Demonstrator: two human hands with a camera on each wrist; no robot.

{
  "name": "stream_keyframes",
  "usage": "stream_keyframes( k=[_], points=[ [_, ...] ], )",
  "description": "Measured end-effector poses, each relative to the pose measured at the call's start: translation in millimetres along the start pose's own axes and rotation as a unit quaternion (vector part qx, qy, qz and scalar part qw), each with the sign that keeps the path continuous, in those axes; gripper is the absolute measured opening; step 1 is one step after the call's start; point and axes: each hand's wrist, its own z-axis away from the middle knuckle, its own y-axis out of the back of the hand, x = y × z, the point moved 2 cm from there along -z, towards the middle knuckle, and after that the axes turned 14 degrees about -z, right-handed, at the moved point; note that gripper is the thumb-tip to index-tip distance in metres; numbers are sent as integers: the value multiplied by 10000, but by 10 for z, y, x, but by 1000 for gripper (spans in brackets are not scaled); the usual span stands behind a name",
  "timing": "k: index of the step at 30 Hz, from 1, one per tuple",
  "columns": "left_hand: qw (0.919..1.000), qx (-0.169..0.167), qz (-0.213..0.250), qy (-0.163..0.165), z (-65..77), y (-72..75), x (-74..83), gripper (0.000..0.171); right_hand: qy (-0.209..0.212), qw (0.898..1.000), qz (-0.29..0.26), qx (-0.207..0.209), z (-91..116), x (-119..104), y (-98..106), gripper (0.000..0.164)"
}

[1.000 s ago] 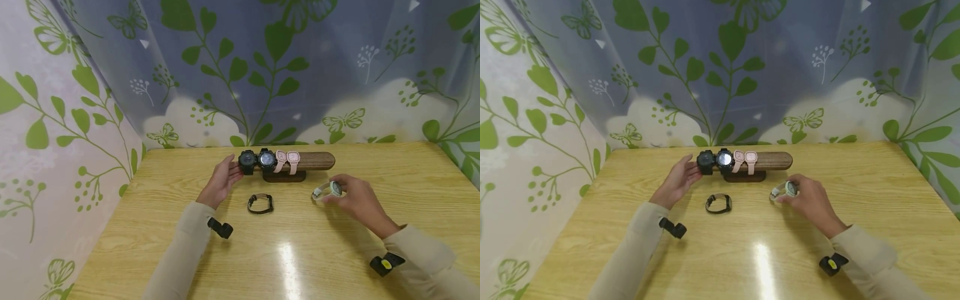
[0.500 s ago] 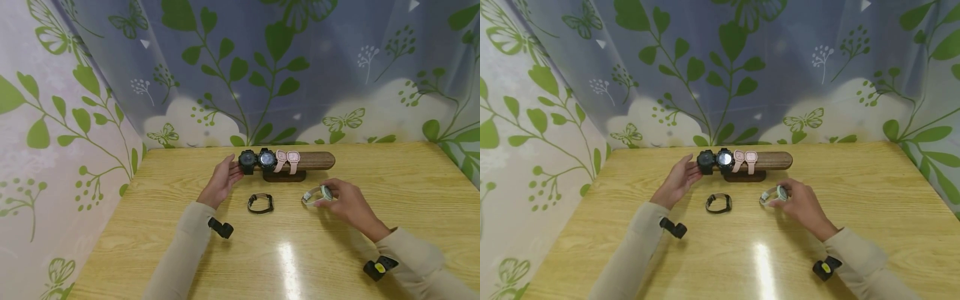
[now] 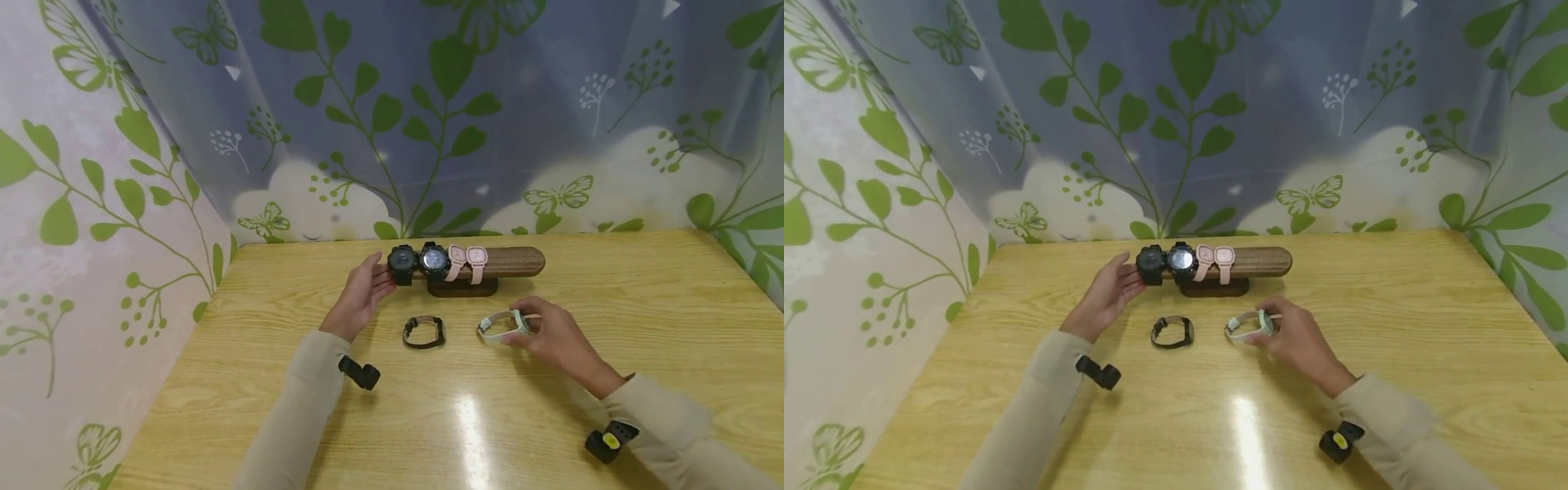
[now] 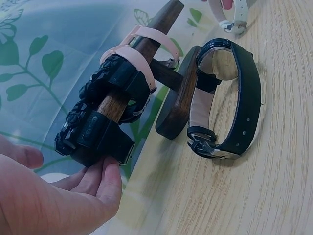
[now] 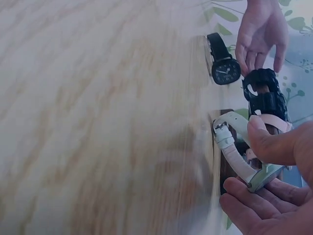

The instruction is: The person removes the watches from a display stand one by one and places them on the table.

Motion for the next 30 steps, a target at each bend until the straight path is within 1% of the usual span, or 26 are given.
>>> stream_keyframes(
  k=[5, 10, 14, 18, 23, 30],
  points=[
    [10000, -19, -41, -25, 14, -7, 10, 66, 97, 9999, -27, -72, -32, -13, -70, 51],
    [10000, 4, -46, -4, 20, -7, 16, 66, 201, 9997, 116, -92, -54, -21, -127, 50],
    [10000, 9, -43, -4, 23, 1, 14, 66, 291, 9990, 305, -112, -63, -28, -173, 50],
    [10000, 9, -39, -10, 22, 1, 17, 65, 401, 9973, 606, -70, -87, -29, -214, 49],
    [10000, 22, -72, 5, 30, -8, 22, 66, 418, 9956, 836, -91, -118, -31, -265, 49],
    [10000, 18, -51, 23, 27, -7, 21, 66, 369, 9956, 841, -195, -145, -41, -319, 51]
  ],
)
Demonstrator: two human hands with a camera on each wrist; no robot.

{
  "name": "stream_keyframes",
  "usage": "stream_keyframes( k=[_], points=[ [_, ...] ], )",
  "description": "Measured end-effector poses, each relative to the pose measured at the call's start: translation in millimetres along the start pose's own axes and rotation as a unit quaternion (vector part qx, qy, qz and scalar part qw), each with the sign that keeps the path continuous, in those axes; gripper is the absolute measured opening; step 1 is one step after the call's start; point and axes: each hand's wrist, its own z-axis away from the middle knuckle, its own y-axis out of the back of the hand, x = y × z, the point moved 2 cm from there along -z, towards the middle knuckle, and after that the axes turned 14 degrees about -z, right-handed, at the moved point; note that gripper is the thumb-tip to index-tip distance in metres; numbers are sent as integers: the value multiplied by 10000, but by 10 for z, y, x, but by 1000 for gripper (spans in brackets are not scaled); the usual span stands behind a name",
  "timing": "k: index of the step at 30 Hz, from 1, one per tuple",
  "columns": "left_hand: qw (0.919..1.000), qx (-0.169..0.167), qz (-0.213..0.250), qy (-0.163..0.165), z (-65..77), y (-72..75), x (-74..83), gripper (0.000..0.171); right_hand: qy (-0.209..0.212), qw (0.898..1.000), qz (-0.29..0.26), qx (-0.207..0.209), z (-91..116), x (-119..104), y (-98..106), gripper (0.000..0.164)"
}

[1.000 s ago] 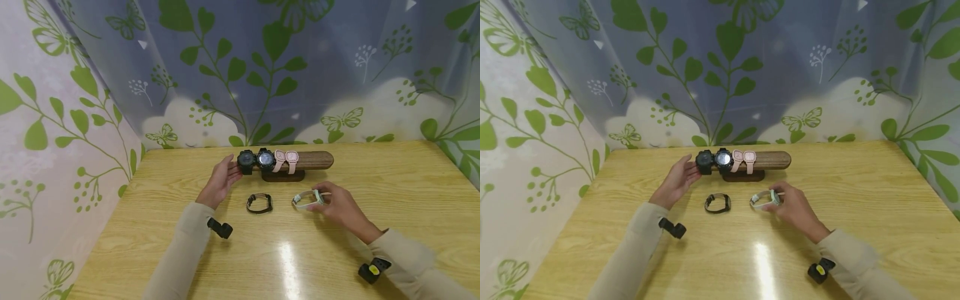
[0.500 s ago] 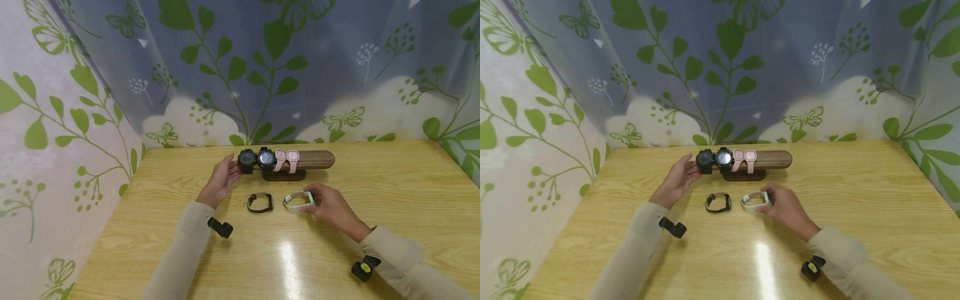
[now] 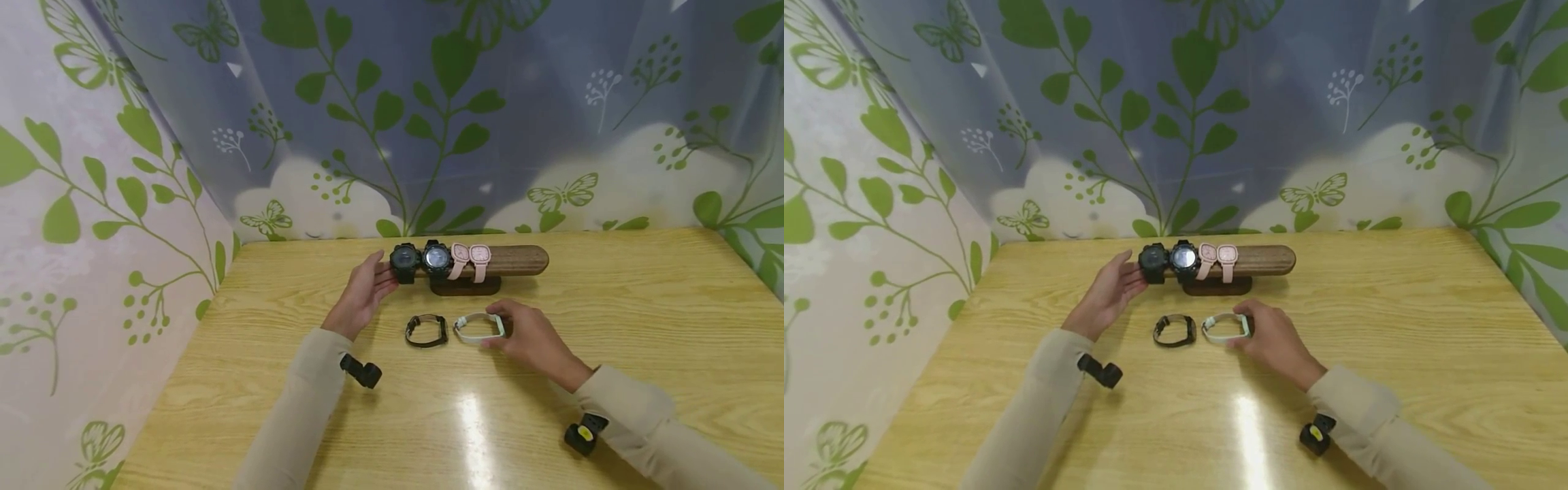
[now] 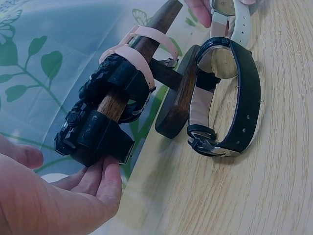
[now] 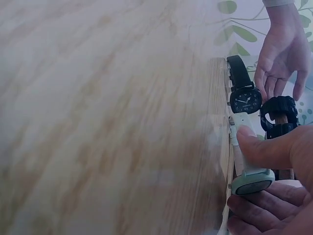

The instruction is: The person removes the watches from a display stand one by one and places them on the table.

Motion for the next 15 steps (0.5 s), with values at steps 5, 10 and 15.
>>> stream_keyframes(
  k=[5, 10, 15],
  points=[
    [10000, -32, 2, -7, -15, -3, -1, 66, -70, 10000, 12, -57, -16, 8, -17, 53],
    [10000, -39, 2, 2, -18, 2, -6, 66, -66, 9999, 25, -92, -18, 14, -33, 53],
    [10000, -18, -6, 27, -16, 10, -9, 66, -39, 9999, 60, -102, -15, 5, -45, 54]
  ],
)
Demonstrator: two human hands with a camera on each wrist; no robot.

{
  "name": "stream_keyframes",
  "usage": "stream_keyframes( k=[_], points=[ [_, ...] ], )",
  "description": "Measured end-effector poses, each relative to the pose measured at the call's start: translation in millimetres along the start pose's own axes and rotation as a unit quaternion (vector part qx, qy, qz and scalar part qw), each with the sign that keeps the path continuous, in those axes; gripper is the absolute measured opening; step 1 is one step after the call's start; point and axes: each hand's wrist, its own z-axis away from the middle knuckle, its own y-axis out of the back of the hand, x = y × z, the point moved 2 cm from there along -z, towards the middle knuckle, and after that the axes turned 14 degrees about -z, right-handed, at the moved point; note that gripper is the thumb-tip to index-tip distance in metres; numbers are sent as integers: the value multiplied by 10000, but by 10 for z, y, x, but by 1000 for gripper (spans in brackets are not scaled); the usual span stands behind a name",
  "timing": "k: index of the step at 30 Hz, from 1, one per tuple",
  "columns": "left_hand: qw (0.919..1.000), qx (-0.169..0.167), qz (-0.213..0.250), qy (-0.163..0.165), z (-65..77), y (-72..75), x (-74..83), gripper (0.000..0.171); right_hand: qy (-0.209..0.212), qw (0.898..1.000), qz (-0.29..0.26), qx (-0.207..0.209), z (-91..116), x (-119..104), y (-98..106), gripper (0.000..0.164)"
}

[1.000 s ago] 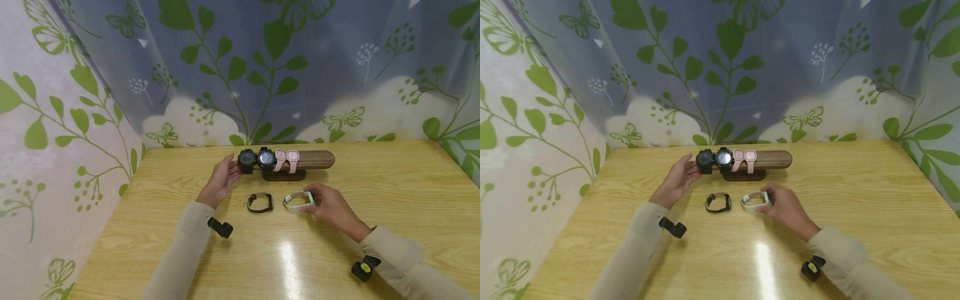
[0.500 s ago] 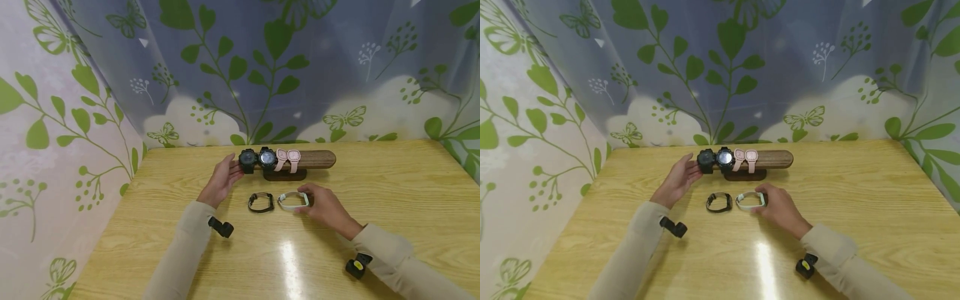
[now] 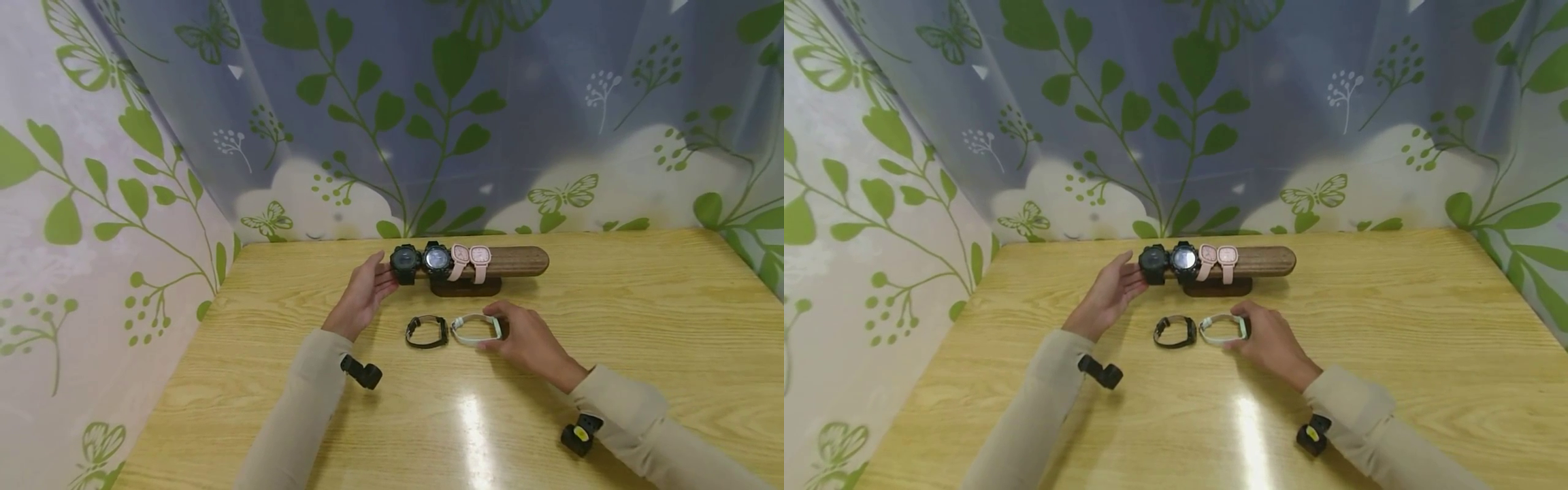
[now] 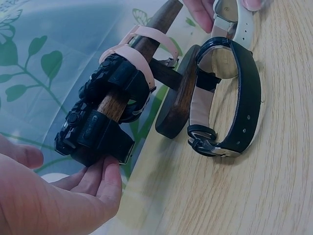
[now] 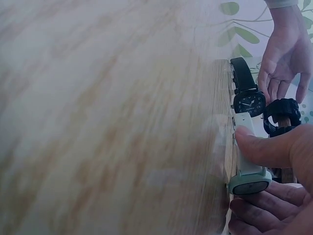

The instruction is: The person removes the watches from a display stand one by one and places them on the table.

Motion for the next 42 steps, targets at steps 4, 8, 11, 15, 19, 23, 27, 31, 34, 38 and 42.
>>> stream_keyframes(
  k=[4, 8, 11, 15, 19, 23, 27, 31, 34, 38, 42],
  points=[
    [10000, 3, 2, -2, -2, 1, -3, 65, -6, 10000, -30, -19, 6, -15, 4, 59],
    [10000, 9, 15, -5, -1, 2, -7, 65, -172, 9998, -89, -53, 17, -24, 46, 66],
    [10000, 13, 20, -5, -2, 4, -10, 65, -370, 9993, -92, -53, 27, -13, 102, 72],
    [10000, 12, 25, -17, -3, 5, -9, 66, -473, 9989, -51, -27, 37, 18, 193, 79],
    [10000, -2, 43, -38, -3, 7, -9, 67, -405, 9991, -91, 7, 48, 45, 291, 80],
    [10000, -13, 58, -47, 0, 4, -6, 67, -428, 9990, -128, 22, 64, 57, 391, 78],
    [10000, -3, 55, -47, 3, -1, -1, 66, -524, 9986, -58, 31, 77, 49, 493, 76],
    [10000, -1, 47, -48, 2, 5, -4, 66, -642, 9979, -30, 19, 85, 58, 576, 78],
    [10000, -2, 47, -48, 2, 7, -4, 66, -721, 9974, -47, 65, 93, 70, 630, 80],
    [10000, -10, 58, -54, 1, 10, -6, 66, -854, 9961, -7, 213, 96, 95, 698, 84],
    [10000, -40, 55, -56, 5, 9, -5, 66, -827, 9955, 71, 455, 74, 121, 766, 85]
  ],
)
